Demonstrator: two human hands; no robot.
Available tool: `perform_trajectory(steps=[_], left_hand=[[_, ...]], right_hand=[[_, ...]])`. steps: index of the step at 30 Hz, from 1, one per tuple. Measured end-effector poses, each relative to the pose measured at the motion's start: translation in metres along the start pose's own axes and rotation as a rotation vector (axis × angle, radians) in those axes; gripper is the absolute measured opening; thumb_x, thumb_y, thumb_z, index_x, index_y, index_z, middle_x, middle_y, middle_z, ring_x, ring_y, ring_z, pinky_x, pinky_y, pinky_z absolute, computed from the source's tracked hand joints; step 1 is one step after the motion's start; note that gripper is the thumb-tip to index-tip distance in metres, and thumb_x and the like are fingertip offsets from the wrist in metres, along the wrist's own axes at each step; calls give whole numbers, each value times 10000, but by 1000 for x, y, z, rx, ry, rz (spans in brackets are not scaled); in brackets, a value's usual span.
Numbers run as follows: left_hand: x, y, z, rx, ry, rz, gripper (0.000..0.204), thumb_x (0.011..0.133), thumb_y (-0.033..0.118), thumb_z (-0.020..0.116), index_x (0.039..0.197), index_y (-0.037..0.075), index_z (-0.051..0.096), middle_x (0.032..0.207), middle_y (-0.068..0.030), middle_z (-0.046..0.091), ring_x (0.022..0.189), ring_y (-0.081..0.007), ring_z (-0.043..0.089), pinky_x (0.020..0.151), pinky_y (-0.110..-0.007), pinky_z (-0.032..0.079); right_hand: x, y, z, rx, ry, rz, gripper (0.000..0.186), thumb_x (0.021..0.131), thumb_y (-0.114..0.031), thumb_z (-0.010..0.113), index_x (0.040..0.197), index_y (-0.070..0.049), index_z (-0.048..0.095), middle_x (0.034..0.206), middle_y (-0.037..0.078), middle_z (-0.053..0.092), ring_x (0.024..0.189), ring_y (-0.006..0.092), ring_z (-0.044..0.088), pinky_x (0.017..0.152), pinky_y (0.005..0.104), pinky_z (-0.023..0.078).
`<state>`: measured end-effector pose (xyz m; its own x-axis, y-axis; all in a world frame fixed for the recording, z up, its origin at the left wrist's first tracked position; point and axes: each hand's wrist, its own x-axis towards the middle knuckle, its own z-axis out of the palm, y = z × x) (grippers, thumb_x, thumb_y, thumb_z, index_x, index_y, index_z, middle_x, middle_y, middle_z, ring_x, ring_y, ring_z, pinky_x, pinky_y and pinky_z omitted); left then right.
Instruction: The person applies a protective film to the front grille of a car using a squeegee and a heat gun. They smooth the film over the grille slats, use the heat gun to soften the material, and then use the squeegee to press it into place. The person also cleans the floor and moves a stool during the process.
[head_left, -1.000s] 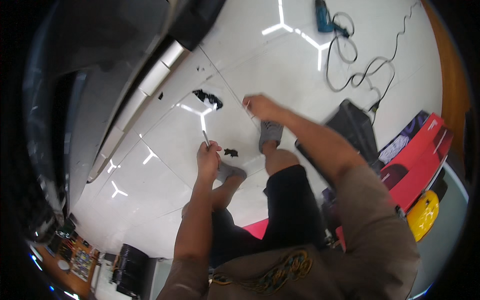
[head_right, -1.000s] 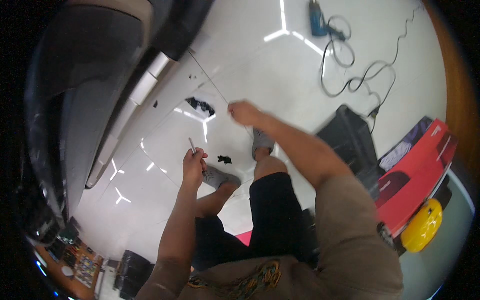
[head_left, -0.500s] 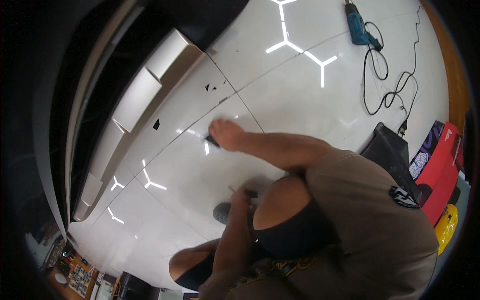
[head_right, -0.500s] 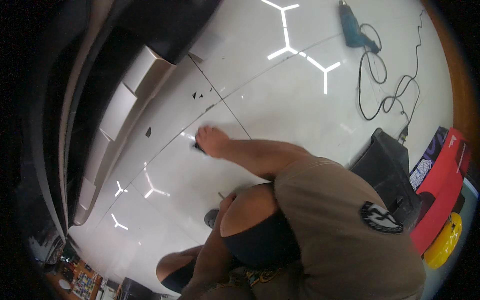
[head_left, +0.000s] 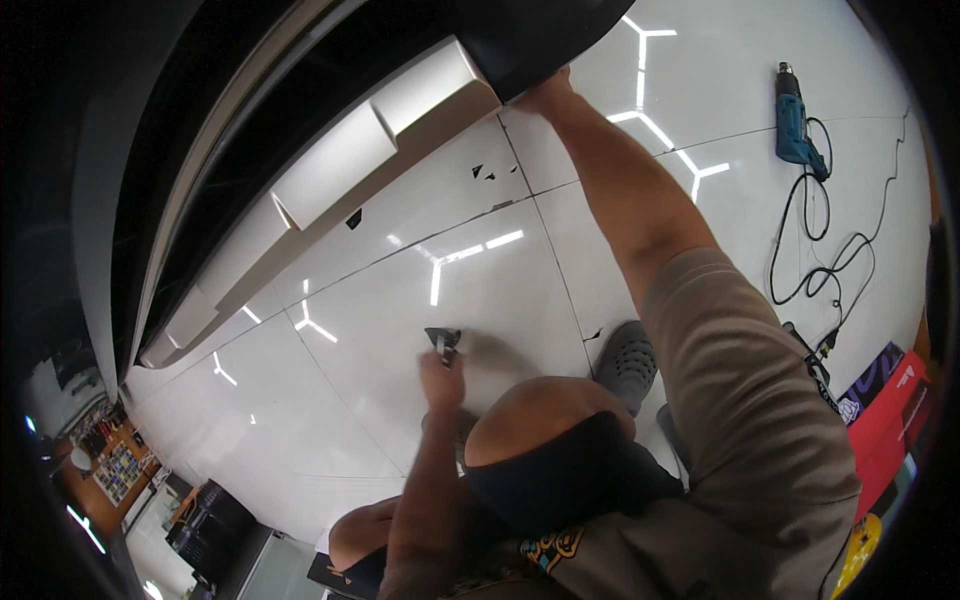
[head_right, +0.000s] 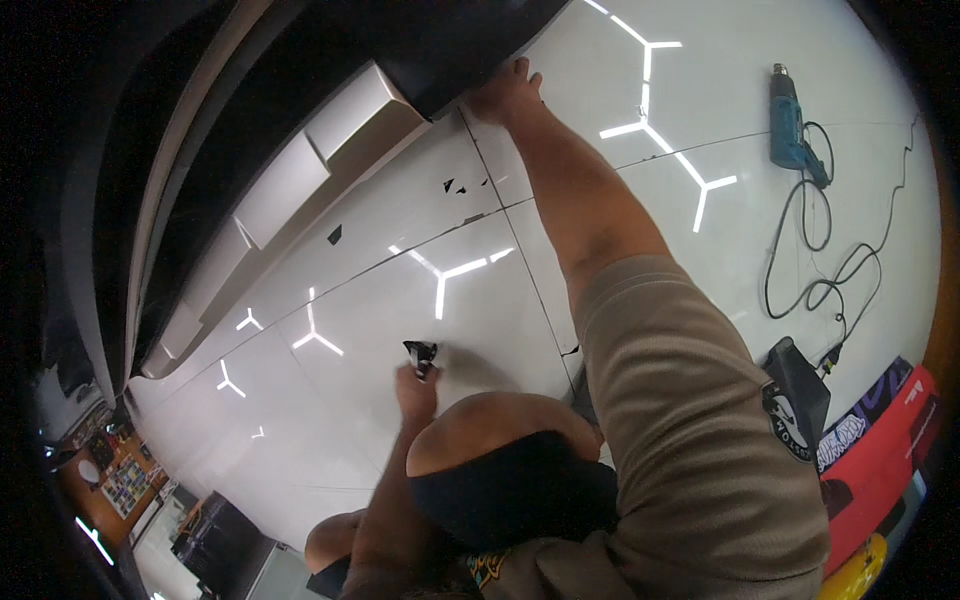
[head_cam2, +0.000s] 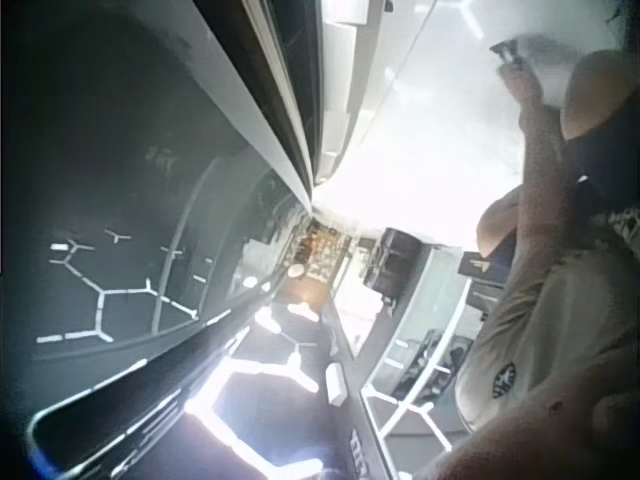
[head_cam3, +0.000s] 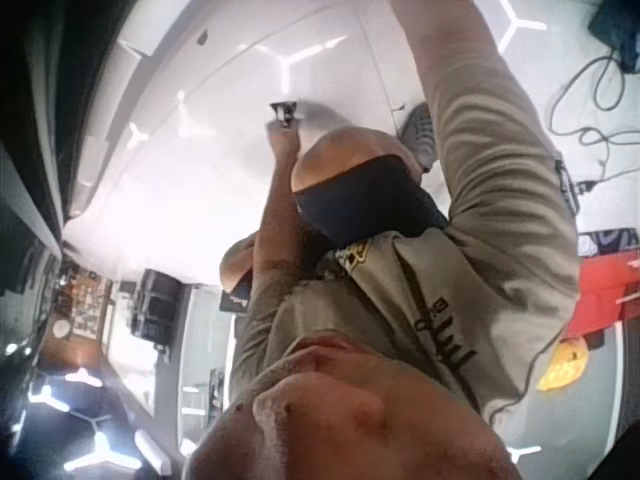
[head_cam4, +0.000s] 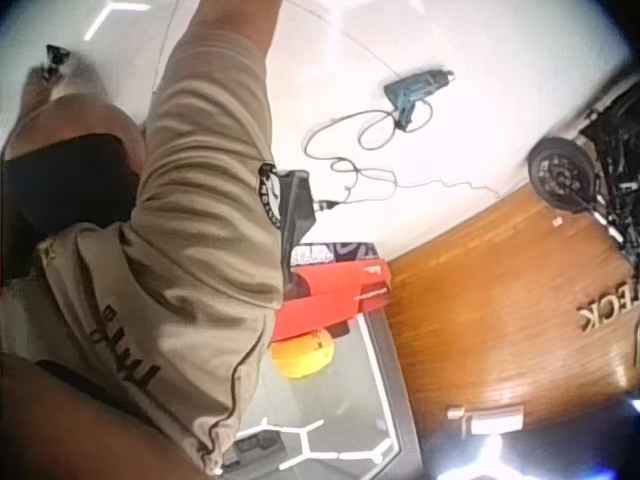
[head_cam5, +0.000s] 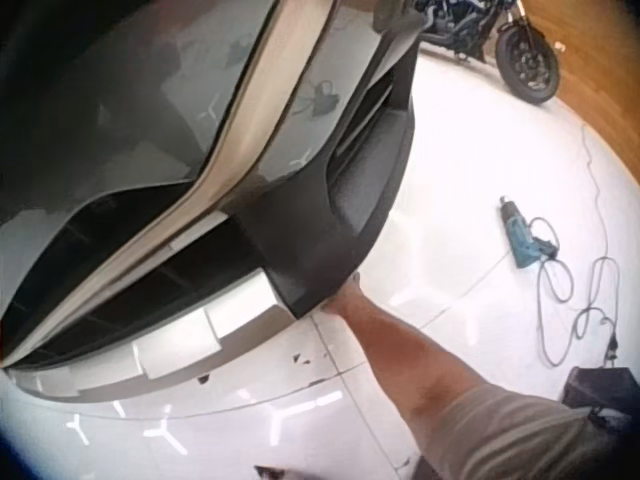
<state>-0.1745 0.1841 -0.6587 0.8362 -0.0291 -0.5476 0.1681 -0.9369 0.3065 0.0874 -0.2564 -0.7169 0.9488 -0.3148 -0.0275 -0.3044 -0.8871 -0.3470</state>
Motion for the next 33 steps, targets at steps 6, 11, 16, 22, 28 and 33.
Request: perform_trajectory(steps=[6, 11, 16, 22, 28, 33], left_hand=[[38, 32, -19, 176, -47, -142, 236, 854, 157, 652, 1021, 13, 569, 1125, -197, 527, 1041, -394, 592, 881, -473, 499], [11, 36, 10, 214, -145, -299, 336, 873, 157, 616, 1156, 25, 492, 1252, -240, 489, 1027, -427, 615, 874, -505, 517], [12, 18, 7, -22, 0, -14, 499, 879, 171, 629, 1305, 27, 414, 1238, -289, 537, 1096, -454, 578, 887, -519, 499], [20, 53, -15, 276, -126, -40, 439, 905, 228, 637, 1254, 64, 426, 1161, -217, 579, 1062, -407, 606, 868, -512, 508], [34, 48, -19, 419, -259, 53, 321, 935, 263, 575, 1187, 91, 474, 1098, -183, 610, 981, -400, 637, 812, -513, 523], [48, 23, -12, 468, -291, 146, 292, 928, 269, 568, 1152, 84, 546, 1121, -175, 634, 991, -378, 645, 837, -504, 519]], right_hand=[[-65, -30, 27, -320, -43, -165, 416, 905, -286, 536, 1227, -28, 587, 1407, 189, 485, 1268, 377, 441, 1011, 454, 422], [-65, -16, -26, 286, -135, 71, 374, 832, -125, 573, 1189, -12, 579, 1159, 247, 628, 1103, 398, 591, 904, 459, 497], [-106, -40, -47, 604, -212, -137, 577, 784, -63, 556, 1351, -8, 465, 1065, 308, 637, 1003, 432, 626, 915, 459, 494], [-121, -84, 12, -11, -285, -184, 336, 898, -99, 484, 1202, 4, 583, 1079, 179, 664, 1048, 313, 629, 888, 424, 525], [-112, -70, 15, -31, -411, -81, 253, 904, -139, 495, 1080, -31, 642, 1121, 155, 664, 1073, 302, 631, 889, 425, 526], [-121, -4, -29, 220, -303, 18, 262, 841, -125, 573, 1063, 12, 600, 1115, 231, 633, 1033, 394, 615, 898, 457, 508]])
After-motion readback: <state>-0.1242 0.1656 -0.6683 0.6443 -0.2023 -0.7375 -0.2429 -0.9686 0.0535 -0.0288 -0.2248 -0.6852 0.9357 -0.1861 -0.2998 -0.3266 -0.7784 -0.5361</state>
